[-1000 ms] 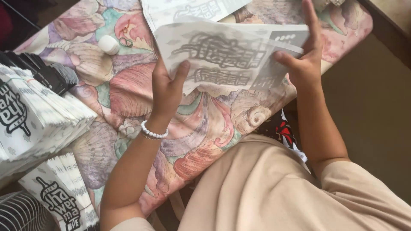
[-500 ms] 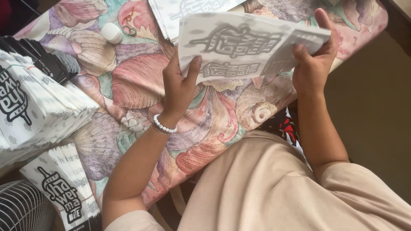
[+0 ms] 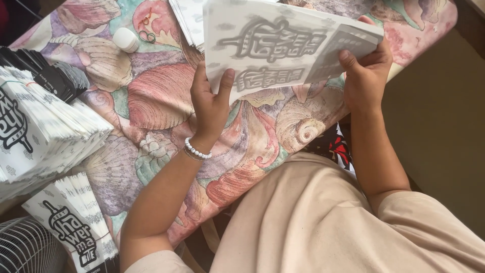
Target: The person is peeling stickers from a sheet and applying them to paper food wrappers.
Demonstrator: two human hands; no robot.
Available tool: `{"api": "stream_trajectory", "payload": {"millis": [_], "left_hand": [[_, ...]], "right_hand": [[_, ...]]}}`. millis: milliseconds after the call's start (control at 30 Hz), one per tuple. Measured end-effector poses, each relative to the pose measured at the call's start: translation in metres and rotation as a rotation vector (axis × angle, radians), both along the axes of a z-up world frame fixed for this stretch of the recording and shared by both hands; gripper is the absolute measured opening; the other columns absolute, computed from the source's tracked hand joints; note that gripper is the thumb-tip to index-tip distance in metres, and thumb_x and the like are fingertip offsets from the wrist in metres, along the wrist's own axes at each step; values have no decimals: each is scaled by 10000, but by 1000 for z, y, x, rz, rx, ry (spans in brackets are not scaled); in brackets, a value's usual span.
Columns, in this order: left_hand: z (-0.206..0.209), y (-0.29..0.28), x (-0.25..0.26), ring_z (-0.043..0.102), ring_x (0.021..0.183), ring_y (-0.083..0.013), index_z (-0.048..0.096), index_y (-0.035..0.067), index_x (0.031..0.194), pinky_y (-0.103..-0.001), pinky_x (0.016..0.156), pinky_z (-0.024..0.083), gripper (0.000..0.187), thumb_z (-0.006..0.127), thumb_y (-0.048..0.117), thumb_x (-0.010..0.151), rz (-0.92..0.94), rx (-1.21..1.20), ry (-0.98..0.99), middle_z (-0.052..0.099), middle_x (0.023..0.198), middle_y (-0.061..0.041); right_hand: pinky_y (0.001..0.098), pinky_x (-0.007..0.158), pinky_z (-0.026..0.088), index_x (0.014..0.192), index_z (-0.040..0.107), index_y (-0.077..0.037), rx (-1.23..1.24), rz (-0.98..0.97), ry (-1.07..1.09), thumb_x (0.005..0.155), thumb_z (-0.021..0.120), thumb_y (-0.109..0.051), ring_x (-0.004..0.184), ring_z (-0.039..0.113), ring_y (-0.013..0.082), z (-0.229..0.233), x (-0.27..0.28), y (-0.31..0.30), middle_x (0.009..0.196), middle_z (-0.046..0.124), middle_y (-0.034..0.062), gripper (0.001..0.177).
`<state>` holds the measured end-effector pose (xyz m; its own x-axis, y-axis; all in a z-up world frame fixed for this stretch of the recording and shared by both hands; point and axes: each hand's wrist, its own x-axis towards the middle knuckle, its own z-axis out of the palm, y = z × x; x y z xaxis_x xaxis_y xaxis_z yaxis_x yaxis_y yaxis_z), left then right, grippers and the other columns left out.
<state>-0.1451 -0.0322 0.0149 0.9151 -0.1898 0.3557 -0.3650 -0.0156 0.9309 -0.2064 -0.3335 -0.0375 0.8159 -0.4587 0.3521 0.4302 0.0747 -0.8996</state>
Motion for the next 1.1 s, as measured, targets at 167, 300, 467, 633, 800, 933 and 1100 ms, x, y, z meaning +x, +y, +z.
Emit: {"api": "stream_trajectory", "payload": {"millis": [167, 300, 467, 633, 800, 933, 1100], "left_hand": [[-2, -1, 0, 720, 1049, -236, 554, 67, 1158, -317, 832, 661, 337, 644, 345, 992, -10, -98, 42, 696, 1117, -106], [-8, -3, 0, 672, 1197, -301, 448, 65, 1381, -349, 907, 686, 640, 696, 457, 939, -63, -172, 145, 622, 1310, -162], [-9, -2, 1, 735, 1083, -256, 645, 57, 1220, -338, 868, 657, 428, 637, 407, 974, -16, -69, 129, 740, 1131, -94], [-9, -4, -1, 734, 1084, -259, 597, 73, 1258, -356, 917, 648, 444, 701, 373, 948, -43, -35, 92, 728, 1150, -101], [-11, -3, 1, 746, 887, -195, 677, 20, 1130, -245, 655, 616, 377, 629, 365, 984, 1, 53, 15, 755, 966, -75], [-11, -4, 2, 750, 909, -212, 657, 58, 1113, -276, 710, 643, 361, 653, 387, 966, -14, 56, 17, 741, 977, -69], [-16, -5, 3, 750, 984, -234, 692, 42, 1128, -303, 768, 648, 365, 667, 366, 960, 3, -13, 75, 758, 1018, -83]], "right_hand": [[278, 1065, 492, 1517, 472, -26, -5, -14, -27, 949, 831, -122, 1207, 558, 170, -7, 0, 0, 1387, 557, 62, 678], [322, 924, 592, 1140, 660, -91, 0, -65, 36, 909, 881, -179, 1026, 673, 178, -12, -1, 1, 1065, 702, 32, 331], [327, 1148, 517, 1586, 380, -39, -25, 39, 17, 1014, 766, -71, 1284, 572, 195, -3, -6, 7, 1453, 552, 95, 691], [335, 1168, 501, 1661, 283, -97, -27, 42, 12, 1015, 762, 15, 1317, 522, 179, -4, -8, 9, 1613, 456, 66, 812], [310, 1119, 553, 1650, 312, -100, 54, 57, 103, 1010, 747, 14, 1231, 568, 159, -3, -7, 9, 1469, 549, 53, 782], [315, 1155, 577, 1660, 325, -128, 142, 72, 125, 983, 793, -22, 1229, 607, 154, -5, -5, 9, 1358, 608, 46, 830], [292, 1106, 572, 1655, 330, -99, 96, 50, 132, 980, 793, -22, 1194, 609, 150, -3, -6, 7, 1306, 618, 53, 822]]}}
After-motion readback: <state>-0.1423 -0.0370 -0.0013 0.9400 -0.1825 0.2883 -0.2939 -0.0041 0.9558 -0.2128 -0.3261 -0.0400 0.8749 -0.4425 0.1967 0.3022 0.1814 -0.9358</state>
